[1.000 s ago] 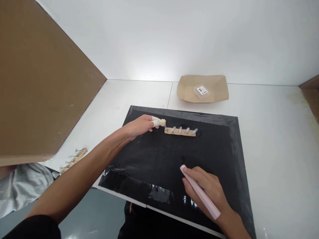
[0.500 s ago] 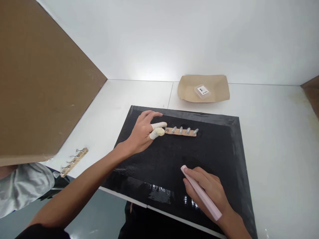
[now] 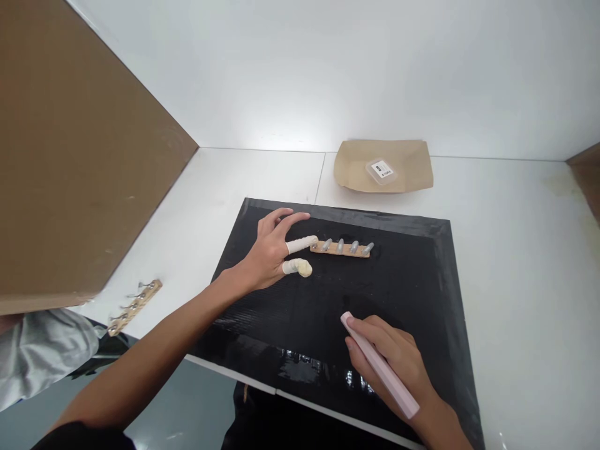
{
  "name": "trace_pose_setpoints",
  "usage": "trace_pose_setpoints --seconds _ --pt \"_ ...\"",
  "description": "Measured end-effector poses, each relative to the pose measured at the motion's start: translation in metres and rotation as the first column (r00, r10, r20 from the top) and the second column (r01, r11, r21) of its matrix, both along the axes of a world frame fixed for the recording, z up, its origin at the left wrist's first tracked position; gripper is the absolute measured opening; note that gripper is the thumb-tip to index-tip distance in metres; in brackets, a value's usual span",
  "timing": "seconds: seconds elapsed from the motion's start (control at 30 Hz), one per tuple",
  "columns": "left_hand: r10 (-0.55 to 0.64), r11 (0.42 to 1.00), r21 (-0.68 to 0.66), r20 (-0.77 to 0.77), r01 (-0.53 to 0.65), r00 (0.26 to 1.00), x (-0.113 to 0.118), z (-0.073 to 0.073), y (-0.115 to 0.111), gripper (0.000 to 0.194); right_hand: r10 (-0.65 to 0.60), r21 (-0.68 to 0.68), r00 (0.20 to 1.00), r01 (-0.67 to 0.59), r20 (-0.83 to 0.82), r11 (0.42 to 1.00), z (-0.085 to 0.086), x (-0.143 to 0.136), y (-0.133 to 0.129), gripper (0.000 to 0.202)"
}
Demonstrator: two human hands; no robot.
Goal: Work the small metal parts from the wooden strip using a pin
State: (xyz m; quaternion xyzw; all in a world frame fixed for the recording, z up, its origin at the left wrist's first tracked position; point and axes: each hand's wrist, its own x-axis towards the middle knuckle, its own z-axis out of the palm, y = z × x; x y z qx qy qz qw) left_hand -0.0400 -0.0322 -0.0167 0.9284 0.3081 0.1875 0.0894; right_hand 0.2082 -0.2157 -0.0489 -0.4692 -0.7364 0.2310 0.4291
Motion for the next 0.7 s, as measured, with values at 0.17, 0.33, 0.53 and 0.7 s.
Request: trace_pose_setpoints --seconds 0.17,0.33,0.53,0.7 --pt "-0.046 0.998 0.032 -0.001 0.046 0.999 -0.002 0.002 0.004 0.075 0.006 -0.01 1.0 -0.006 0.0 1.0 0.0 0.001 -0.001 0.038" --pt "0.004 1.0 0.026 -0.017 -0.003 1.0 -0.002 0.004 0.003 0.046 0.008 -0.012 1.0 -0.008 0.003 1.0 0.002 0.0 0.001 0.039" --pt "0.052 0.998 0.044 0.029 -0.053 0.998 0.006 0.005 0.005 0.025 0.002 0.006 1.0 -0.002 0.01 1.0 0.001 0.0 -0.001 0.039" --pt "0.034 0.998 0.055 0.035 -0.036 0.999 0.007 0.009 0.008 0.024 0.006 0.001 1.0 -0.006 0.004 1.0 0.0 0.001 0.0 0.04"
